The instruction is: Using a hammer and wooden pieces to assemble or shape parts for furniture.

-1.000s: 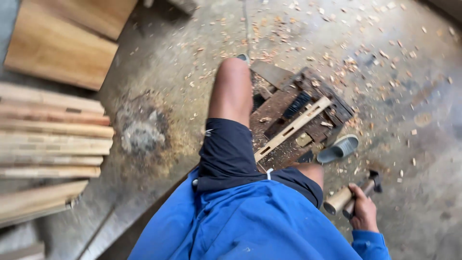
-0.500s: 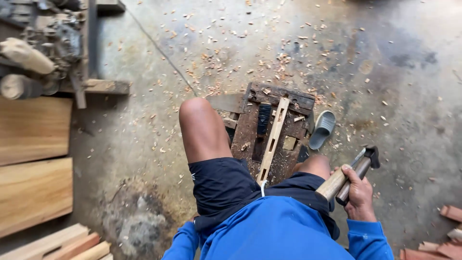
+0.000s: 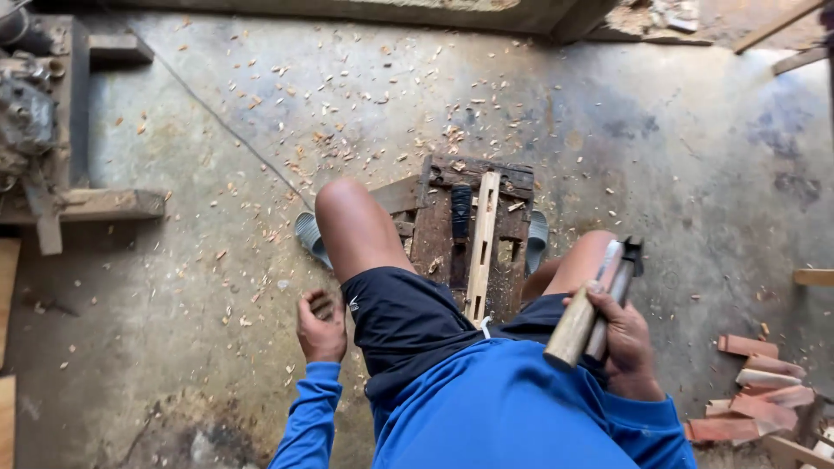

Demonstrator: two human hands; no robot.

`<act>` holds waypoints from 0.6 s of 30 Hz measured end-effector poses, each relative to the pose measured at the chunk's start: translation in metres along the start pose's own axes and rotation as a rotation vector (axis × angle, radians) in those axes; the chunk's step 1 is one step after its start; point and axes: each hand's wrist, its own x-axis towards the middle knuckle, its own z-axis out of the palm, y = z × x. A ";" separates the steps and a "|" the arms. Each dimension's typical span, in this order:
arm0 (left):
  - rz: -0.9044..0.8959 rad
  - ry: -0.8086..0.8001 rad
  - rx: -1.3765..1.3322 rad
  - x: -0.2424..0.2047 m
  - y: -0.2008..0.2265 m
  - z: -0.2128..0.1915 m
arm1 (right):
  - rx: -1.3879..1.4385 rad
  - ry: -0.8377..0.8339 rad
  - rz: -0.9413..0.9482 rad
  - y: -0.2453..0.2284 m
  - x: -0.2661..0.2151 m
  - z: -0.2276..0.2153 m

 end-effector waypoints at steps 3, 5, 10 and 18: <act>0.427 0.110 -0.072 -0.007 0.108 -0.006 | -0.009 -0.038 0.020 0.001 -0.020 0.025; 0.688 0.113 -0.029 -0.017 0.154 -0.002 | -0.018 -0.072 0.041 0.000 -0.027 0.045; 1.227 -0.460 -0.217 -0.043 0.216 0.017 | -0.029 -0.222 0.058 0.001 -0.031 0.097; 1.438 -0.592 -0.371 -0.052 0.197 0.073 | 0.018 -0.266 0.184 0.038 -0.020 0.105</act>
